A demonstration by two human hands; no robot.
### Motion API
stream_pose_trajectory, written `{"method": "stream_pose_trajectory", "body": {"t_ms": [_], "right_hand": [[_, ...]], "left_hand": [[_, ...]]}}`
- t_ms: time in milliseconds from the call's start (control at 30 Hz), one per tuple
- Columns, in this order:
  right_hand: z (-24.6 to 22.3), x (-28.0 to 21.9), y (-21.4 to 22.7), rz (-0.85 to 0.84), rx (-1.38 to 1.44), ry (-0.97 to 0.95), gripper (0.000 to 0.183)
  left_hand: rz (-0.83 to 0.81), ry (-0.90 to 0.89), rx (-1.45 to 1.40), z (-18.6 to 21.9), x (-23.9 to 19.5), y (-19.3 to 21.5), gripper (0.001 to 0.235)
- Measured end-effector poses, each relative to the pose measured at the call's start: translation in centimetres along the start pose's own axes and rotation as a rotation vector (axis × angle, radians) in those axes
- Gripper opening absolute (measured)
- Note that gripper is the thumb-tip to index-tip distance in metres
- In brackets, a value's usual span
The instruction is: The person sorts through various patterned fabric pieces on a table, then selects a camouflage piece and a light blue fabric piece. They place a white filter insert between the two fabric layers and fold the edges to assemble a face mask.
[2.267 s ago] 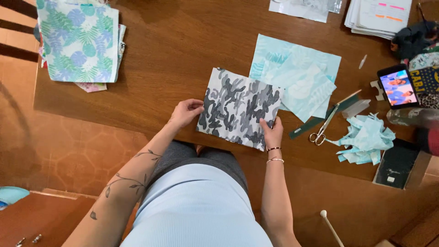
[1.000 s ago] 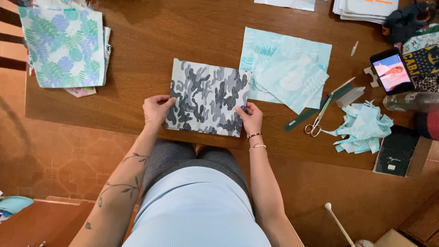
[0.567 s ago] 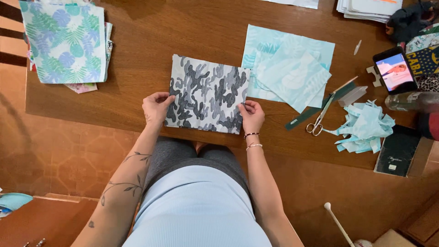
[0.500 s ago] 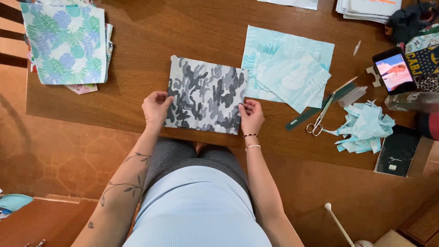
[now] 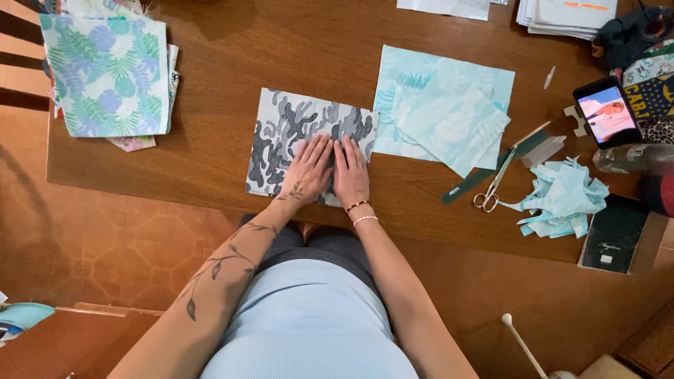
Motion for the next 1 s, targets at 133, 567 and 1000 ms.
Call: {"method": "stream_pose_trajectory", "body": {"t_ms": [133,567,1000], "right_hand": [[0.2,-0.4,-0.3,-0.102,-0.065,-0.021,0.057],[3.6,2.2,-0.2,-0.213,0.311,-0.136,0.041],[35.1,-4.9,11.6,0.342,-0.129,-1.156,0.081]], "left_hand": [[-0.382,0.128,0.121,-2.7,-1.2,1.0,0.073],[-0.306,0.138,0.041,-6.7,-2.3,4.4,0.119],[-0.238,0.206,-0.010,-4.0,-4.2,4.1,0.077]]}}
Point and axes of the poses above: each hand's wrist, its own x-axis towards the middle knuckle, its own y-axis out of the back of the hand, z = x × y, the point moved 9 cm from there along x, towards the middle knuckle, and after that the axes turned 9 degrees about -y, right-handed, at the moved point
